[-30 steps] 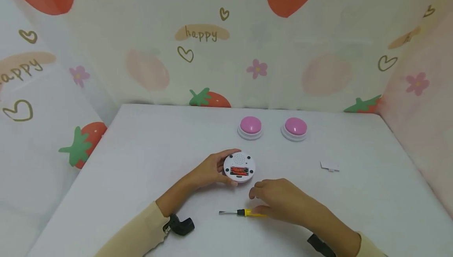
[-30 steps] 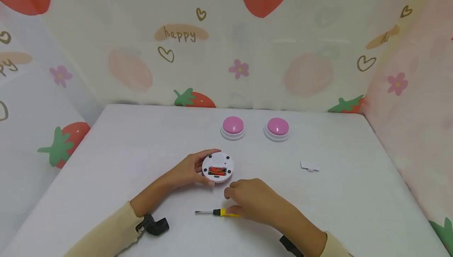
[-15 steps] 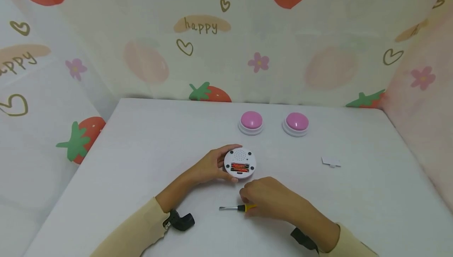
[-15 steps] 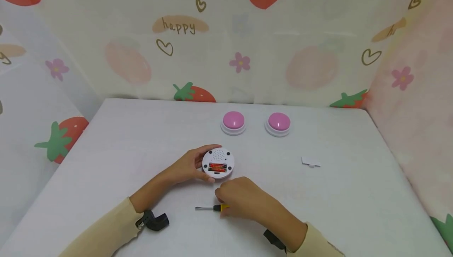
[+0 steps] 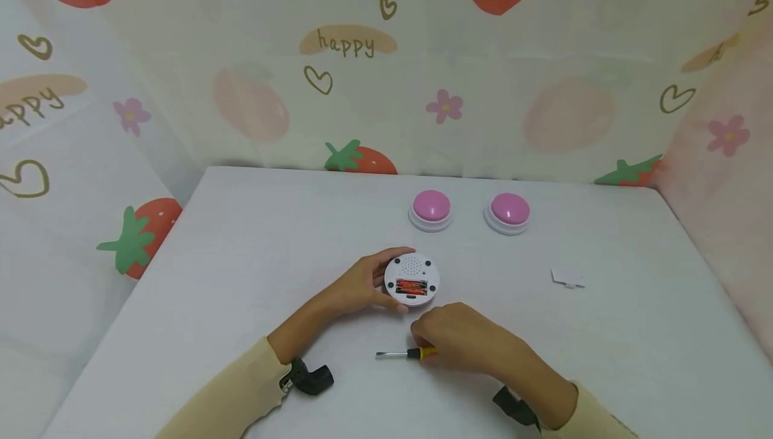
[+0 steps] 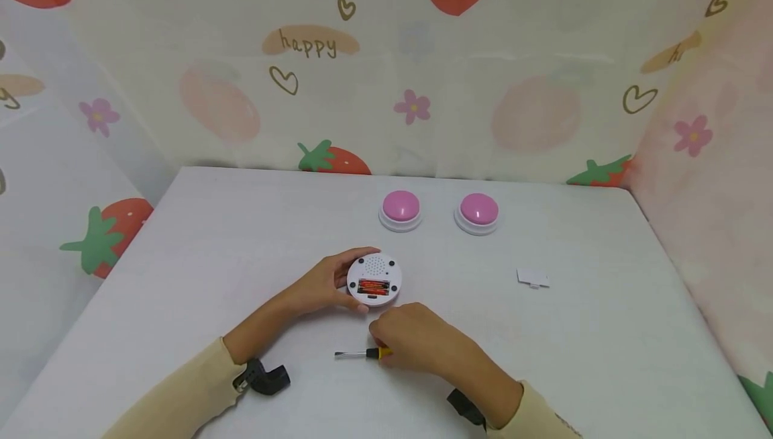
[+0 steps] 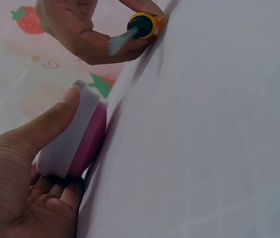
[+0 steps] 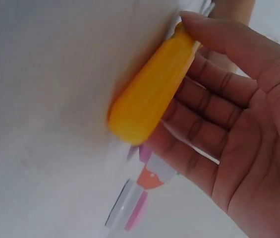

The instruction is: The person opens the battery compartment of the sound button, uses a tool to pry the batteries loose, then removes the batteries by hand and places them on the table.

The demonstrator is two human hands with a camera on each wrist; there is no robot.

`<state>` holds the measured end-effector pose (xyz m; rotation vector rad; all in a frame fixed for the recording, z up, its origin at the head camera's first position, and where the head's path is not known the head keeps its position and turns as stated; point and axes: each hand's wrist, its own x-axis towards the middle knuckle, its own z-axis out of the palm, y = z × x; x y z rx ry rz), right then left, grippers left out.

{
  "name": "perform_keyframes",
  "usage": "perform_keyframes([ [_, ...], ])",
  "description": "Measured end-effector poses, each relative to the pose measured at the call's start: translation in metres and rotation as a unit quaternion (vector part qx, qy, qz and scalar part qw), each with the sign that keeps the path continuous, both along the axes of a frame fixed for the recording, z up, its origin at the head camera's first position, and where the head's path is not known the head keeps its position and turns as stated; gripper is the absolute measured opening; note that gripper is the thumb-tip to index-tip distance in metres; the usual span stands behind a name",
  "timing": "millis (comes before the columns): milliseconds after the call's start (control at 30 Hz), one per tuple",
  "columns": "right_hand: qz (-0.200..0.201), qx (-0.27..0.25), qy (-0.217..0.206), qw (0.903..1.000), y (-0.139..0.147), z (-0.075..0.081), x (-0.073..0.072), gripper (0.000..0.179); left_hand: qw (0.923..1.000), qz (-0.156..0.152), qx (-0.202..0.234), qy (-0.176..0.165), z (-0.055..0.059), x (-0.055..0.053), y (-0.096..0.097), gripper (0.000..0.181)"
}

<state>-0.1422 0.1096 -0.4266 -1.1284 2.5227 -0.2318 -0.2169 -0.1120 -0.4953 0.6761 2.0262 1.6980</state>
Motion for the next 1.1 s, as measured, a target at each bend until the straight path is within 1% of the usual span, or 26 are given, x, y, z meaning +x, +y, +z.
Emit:
perform_keyframes([
  [100, -0.013, -0.010, -0.022, 0.9996, 0.003, 0.003, -0.003, 0.017, 1.0000, -0.002, 0.002, 0.003, -0.001, -0.001, -0.001, 0.097],
  [200, -0.033, -0.022, -0.040, 0.9984, 0.006, 0.009, -0.006, 0.016, 1.0000, -0.002, 0.006, 0.005, -0.002, -0.001, -0.001, 0.096],
  [367, -0.061, -0.052, -0.045, 0.9957, 0.017, 0.019, -0.012, 0.016, 0.9999, -0.003, 0.010, -0.001, -0.001, 0.000, -0.002, 0.097],
  [567, -0.095, -0.081, -0.013, 0.9921, 0.034, 0.031, -0.016, 0.017, 0.9999, 0.000, 0.008, -0.008, 0.001, 0.001, 0.000, 0.096],
  [733, -0.119, -0.094, 0.013, 0.9884, 0.047, 0.042, -0.020, 0.019, 1.0000, 0.000, 0.002, -0.002, 0.000, 0.000, 0.001, 0.097],
  [967, -0.149, -0.092, 0.071, 0.9820, 0.062, 0.050, -0.028, 0.021, 1.0000, 0.000, 0.007, -0.004, -0.001, 0.000, 0.002, 0.097],
  [1100, -0.164, -0.097, 0.088, 0.9778, 0.067, 0.051, -0.032, 0.023, 1.0000, -0.001, 0.008, 0.000, -0.001, 0.000, 0.001, 0.099],
])
